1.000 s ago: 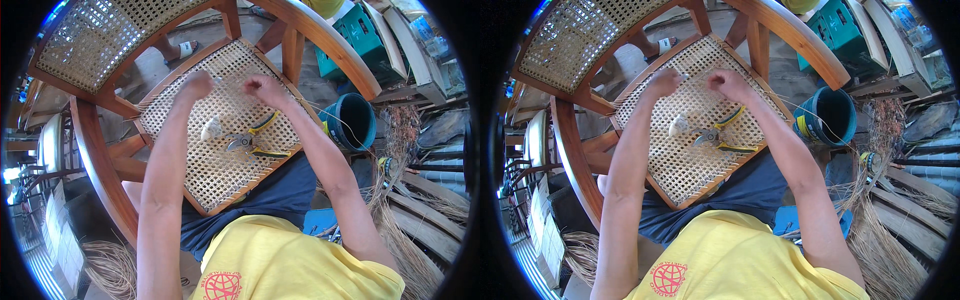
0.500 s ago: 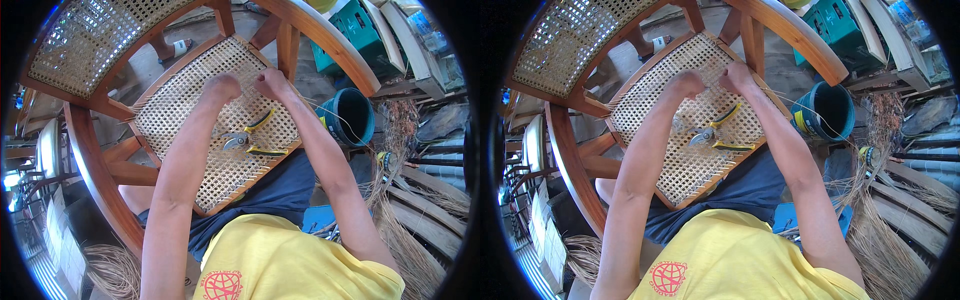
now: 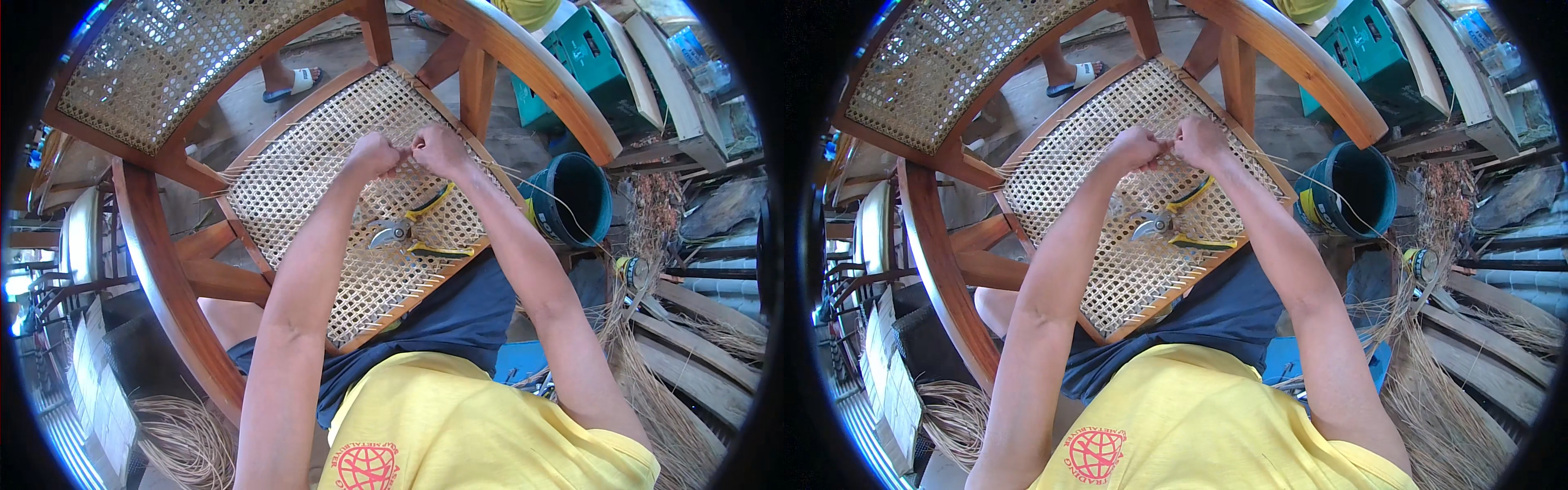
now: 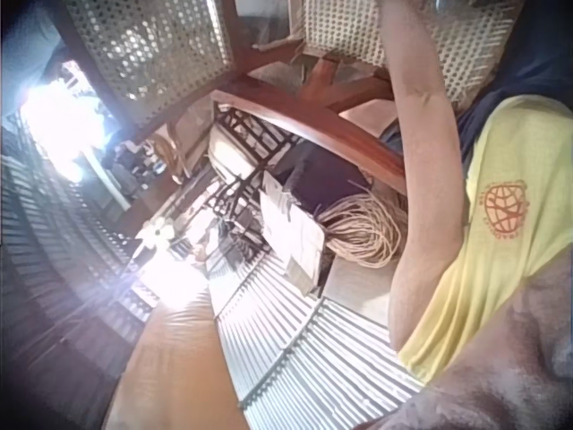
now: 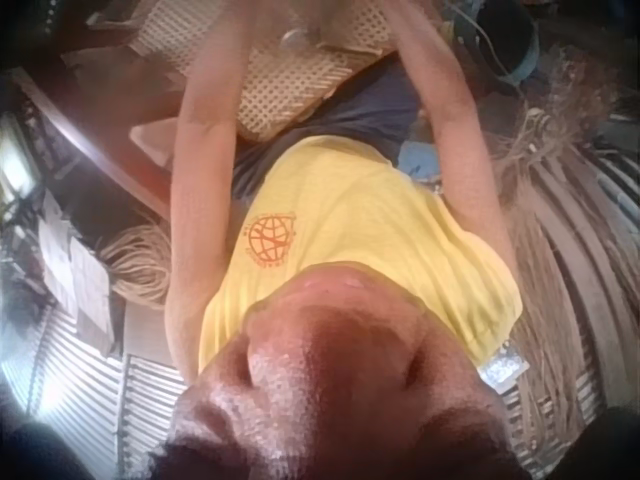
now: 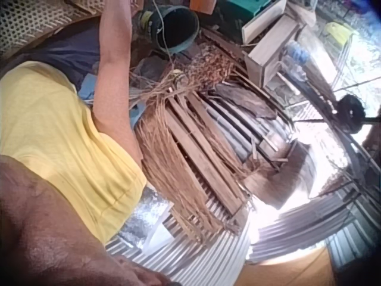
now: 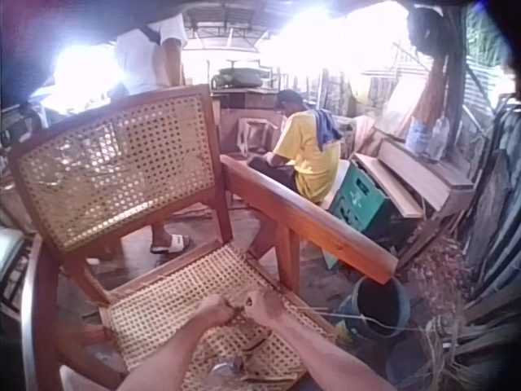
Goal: The person is weaving or repairing the rattan/cane seat of a wooden chair using long strips of material and a pair of pliers.
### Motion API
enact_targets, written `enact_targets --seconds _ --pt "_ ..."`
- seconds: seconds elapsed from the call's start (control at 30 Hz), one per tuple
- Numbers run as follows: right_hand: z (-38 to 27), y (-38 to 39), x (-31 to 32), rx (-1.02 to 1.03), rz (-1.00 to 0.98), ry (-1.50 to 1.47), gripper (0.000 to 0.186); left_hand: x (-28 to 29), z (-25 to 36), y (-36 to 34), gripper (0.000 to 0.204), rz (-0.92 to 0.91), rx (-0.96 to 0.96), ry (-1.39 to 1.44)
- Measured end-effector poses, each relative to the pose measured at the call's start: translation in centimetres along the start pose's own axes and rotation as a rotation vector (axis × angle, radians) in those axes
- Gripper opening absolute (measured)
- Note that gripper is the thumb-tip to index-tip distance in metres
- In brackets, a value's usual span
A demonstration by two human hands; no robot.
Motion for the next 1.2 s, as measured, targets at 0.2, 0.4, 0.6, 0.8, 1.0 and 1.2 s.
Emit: enact_targets --seconds 0.2,0.4,0.6,0.8,1.0,1.2 --pt "1.3 1.3 0.6 0.032 0.026 0.005 0.013 4.2 3.7 3.2 0.044 0.189 -0.159 -0.546" --pt "-3.0 3.1 1.9 0.279 0.096 -0.007 0.018 19.4 0.8 6.6 0.038 0.324 -0.070 -0.914" --pt "-4.1 2.6 0.6 0.301 0.064 -0.077 0.011 25.0 -0.2 13.2 0.037 0.196 -0.127 -0.607" --pt "-7.0 0.5 -0.4 0.377 -0.073 -0.278 0.009 26.5 -3.0 18.1 0.037 0.293 -0.124 -0.032" --pt "-6.0 -1.0 -1.4 0.259 -0.138 -0.241 0.009 30.7 -1.0 20.0 0.035 0.463 -0.341 -0.061" --pt "-6.1 -2.9 -3.8 0.158 -0.285 -0.237 0.012 31.9 -1.5 21.5 0.038 0.557 -0.360 -0.168"
Point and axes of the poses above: each hand's wrist, its own y-axis away from the middle knuckle, its own x-axis out of the back of the hand, z = x × y, the point moved 10 cm from there along -y, towards the middle knuckle, and after that the axes turned 6 degrees about y, right-handed, at the moved point
